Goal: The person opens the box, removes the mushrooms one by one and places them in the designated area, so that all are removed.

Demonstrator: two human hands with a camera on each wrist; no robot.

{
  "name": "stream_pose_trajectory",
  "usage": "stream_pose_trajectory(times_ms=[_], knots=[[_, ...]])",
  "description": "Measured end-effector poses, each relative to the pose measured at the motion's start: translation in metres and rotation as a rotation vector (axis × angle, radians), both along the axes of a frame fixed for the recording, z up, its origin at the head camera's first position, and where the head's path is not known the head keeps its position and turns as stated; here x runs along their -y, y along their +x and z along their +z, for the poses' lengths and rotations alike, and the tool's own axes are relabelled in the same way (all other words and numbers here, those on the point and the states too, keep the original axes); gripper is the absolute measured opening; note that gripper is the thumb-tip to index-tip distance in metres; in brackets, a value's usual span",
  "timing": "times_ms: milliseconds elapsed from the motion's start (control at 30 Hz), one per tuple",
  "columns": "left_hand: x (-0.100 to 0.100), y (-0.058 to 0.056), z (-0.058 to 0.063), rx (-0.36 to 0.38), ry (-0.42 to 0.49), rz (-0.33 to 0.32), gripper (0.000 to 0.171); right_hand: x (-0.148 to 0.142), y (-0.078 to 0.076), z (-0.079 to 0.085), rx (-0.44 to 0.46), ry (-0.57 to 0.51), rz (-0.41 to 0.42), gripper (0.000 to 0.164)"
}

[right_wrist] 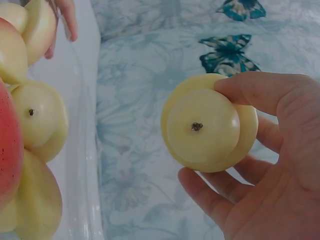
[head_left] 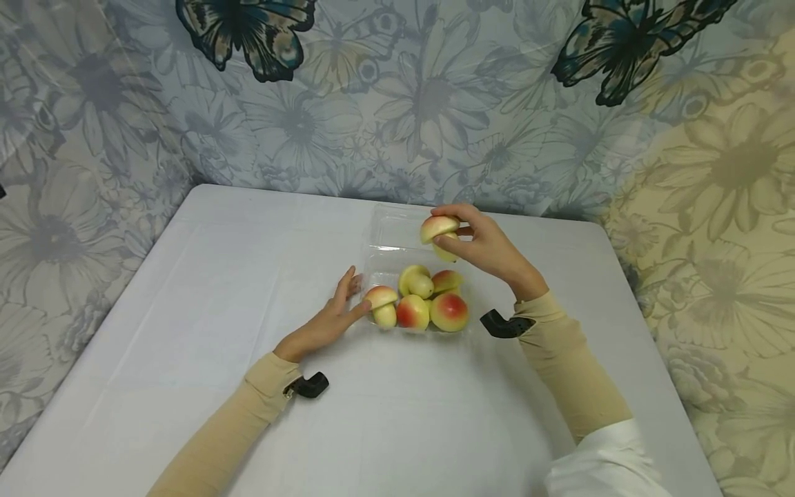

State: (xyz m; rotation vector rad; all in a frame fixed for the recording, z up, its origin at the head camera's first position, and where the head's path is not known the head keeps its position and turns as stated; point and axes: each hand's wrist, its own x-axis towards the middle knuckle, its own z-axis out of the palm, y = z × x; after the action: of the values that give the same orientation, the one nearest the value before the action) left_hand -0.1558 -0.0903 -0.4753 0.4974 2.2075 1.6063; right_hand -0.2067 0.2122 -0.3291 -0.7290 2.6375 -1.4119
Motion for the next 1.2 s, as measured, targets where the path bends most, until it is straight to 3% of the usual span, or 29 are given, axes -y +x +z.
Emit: stream_pose_trajectory(times_ms=[233,367,567,767,933,1200], knots=[[0.006,-0.007,-0.002,0.069,0.296,0.185,0.061,-0.006,0.0,0.0,0.016,-0.017,-0.024,0.042],[0.01,-0.01,-0.002,0.174,0.356,0.204,0.057,-0.01,-0.001,0.0,0.005,-0.006,-0.034,0.043],[0.016,-0.013,0.001,0.275,0.358,0.136,0.054,-0.015,-0.002,0.001,0.013,-0.015,-0.081,0.044],[0.017,-0.015,-0.001,0.255,0.376,0.085,0.056,-0.023,-0.002,-0.001,0.01,-0.039,-0.095,0.046],[0.014,-0.015,-0.001,0.262,0.341,0.093,0.053,-0.025,-0.001,0.0,0.015,-0.053,-0.095,0.045],[0.006,-0.014,0.001,0.243,0.21,0.12,0.029,-0.026,-0.001,0.0,0.02,-0.057,-0.113,0.046]])
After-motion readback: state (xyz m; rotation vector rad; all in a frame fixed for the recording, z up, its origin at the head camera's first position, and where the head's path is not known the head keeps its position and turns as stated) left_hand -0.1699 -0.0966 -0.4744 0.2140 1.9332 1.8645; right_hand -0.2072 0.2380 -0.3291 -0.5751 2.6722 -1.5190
